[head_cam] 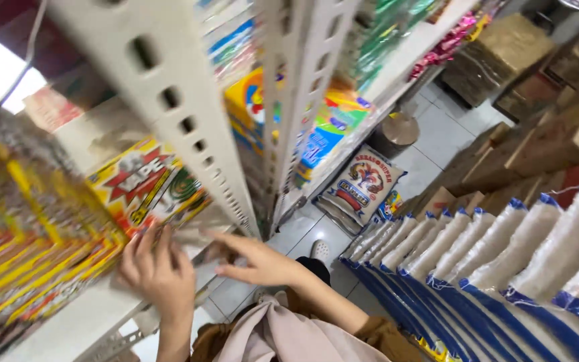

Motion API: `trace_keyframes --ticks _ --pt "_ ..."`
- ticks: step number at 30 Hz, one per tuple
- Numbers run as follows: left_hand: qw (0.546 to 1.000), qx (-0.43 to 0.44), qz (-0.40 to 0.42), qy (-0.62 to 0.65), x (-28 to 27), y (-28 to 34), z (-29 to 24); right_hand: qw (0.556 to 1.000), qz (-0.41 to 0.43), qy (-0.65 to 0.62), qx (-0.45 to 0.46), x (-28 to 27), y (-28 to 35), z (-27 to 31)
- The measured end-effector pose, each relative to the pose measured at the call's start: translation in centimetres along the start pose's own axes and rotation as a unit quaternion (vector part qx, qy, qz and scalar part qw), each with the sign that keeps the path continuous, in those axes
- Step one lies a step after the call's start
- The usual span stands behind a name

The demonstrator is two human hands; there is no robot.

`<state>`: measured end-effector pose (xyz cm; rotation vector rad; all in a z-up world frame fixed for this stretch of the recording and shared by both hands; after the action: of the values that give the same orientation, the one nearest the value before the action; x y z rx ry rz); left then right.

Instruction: The person picks up a box of mosquito coils from a shelf, inspects it, and places it on a cardboard box before moving other boxes between different shelves.

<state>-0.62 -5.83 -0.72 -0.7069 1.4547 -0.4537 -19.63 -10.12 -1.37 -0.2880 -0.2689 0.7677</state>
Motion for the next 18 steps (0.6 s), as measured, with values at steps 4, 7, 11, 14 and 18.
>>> trace_keyframes --ticks 4,7,11,14,18 --pt "0.994 0.028 -0.103 0.038 -0.8 0.3 -1.3 0.991 0.083 -0.071 0.074 -5.7 5.4 2.8" --pt "0.953 0.149 -0.200 0.172 -0.1 0.5 -5.6 0.987 0.070 -0.106 0.103 -12.1 9.7 3.7" --pt "0.856 0.360 -0.126 0.348 1.9 -1.3 -14.5 0.985 -0.063 -0.136 0.087 -21.3 13.6 3.9" --pt "0.801 0.396 -0.038 0.447 3.3 -3.3 -22.0 0.976 -0.171 -0.098 0.091 -28.4 16.0 4.7" --pt "0.757 0.372 0.081 0.530 6.4 -6.1 -32.5 0.942 -0.319 -0.082 0.055 -39.7 17.4 6.5"
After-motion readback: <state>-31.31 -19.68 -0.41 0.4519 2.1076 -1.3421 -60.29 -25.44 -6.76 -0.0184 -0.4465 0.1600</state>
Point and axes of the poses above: each hand's wrist, its own y-axis away from the middle knuckle, its own x-axis out of the palm, z = x × y, the point moved 3 cm from there along -y, towards the middle knuckle, and after that the axes turned 14 degrees about -y, right-handed, at the moved point
